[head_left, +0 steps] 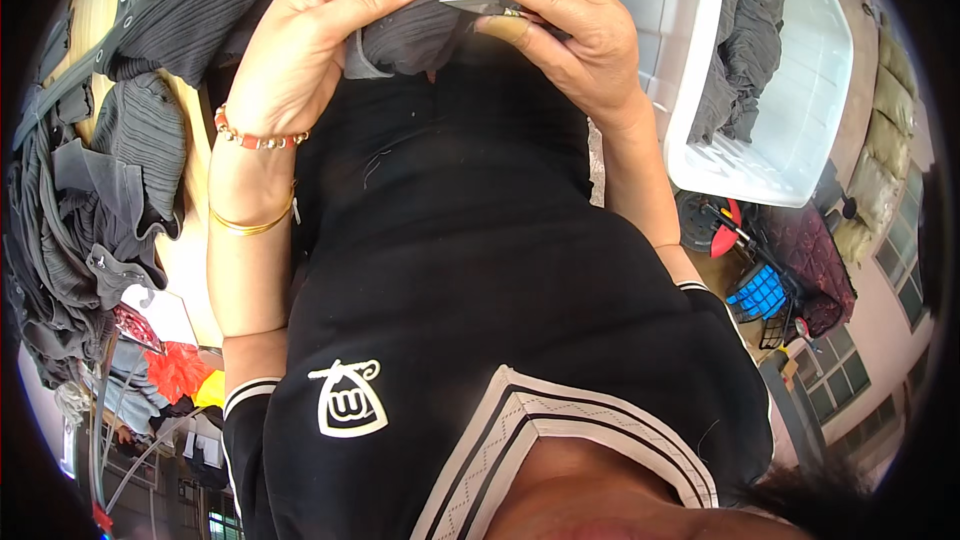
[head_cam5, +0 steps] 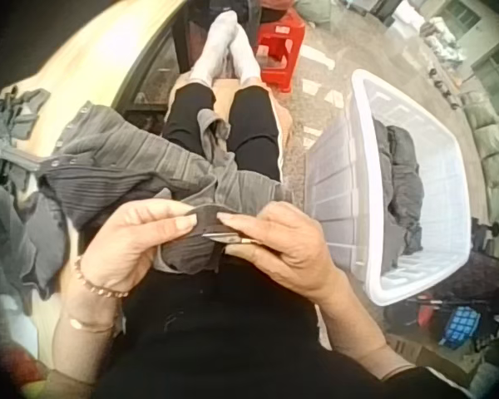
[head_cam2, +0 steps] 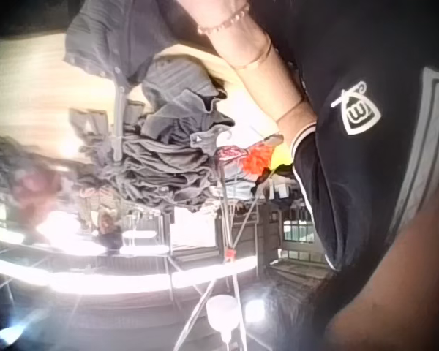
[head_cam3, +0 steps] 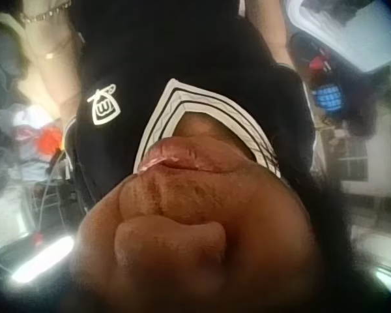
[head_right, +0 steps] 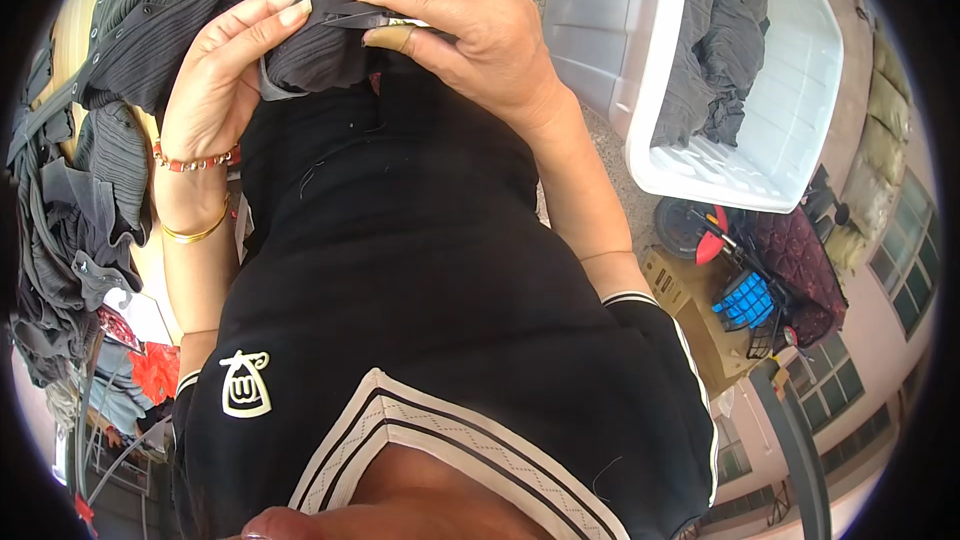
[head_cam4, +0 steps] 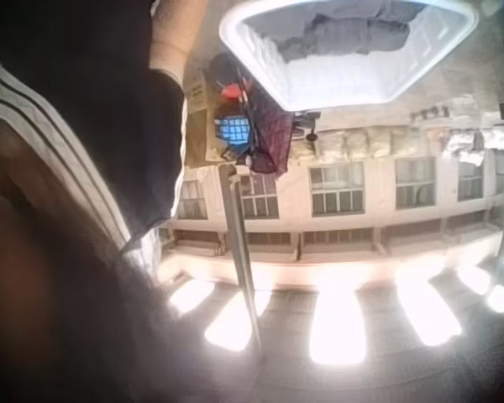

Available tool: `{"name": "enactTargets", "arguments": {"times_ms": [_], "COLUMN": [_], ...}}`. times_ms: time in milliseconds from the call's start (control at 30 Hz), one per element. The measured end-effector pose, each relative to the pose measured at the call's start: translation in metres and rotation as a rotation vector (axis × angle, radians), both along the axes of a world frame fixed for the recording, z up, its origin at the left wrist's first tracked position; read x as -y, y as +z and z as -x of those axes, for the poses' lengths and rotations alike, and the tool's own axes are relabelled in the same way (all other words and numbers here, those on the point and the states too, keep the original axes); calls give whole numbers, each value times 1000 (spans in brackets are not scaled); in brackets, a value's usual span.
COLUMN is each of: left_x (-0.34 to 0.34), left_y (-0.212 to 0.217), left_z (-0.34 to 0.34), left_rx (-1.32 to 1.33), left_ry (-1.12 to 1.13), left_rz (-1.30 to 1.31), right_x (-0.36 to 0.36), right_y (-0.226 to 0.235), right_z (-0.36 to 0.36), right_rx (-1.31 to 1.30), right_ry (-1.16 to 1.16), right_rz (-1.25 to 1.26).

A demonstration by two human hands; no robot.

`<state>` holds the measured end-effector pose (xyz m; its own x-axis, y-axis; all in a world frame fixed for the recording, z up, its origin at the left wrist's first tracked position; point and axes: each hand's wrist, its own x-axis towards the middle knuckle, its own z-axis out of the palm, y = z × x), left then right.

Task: The person trims loose threads from a garment using thread clippers, places it into a bin, picks up another garment from the table, and trims threads around its clasps with the clippers.

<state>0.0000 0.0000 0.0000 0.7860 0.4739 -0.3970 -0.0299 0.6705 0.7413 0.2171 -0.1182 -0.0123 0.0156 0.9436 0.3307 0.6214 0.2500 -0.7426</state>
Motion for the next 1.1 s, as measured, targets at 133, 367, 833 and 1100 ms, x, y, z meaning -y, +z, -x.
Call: {"name": "enactTargets", "arguments": {"times_ms": [133,367,833,1100], "left_x": [0,5,-12,-15], "left_y": [-2,4,6,5], "left_z": [-1,-14,10,14], "left_rx": [-8,-30,-229,-169], "left_ry": [-4,-57,-187,-188], "left_rz": [-52,-136,-429,-367], "right_x": [-2,-7,11,26], "right_y": [-4,4,7,-20], "right_z": [-4,13,-45,-72], "right_rx": [-62,-821,-822,-500], "right_ry": [33,-76,-244,-412], "right_rz": [-17,362,291,445]}}
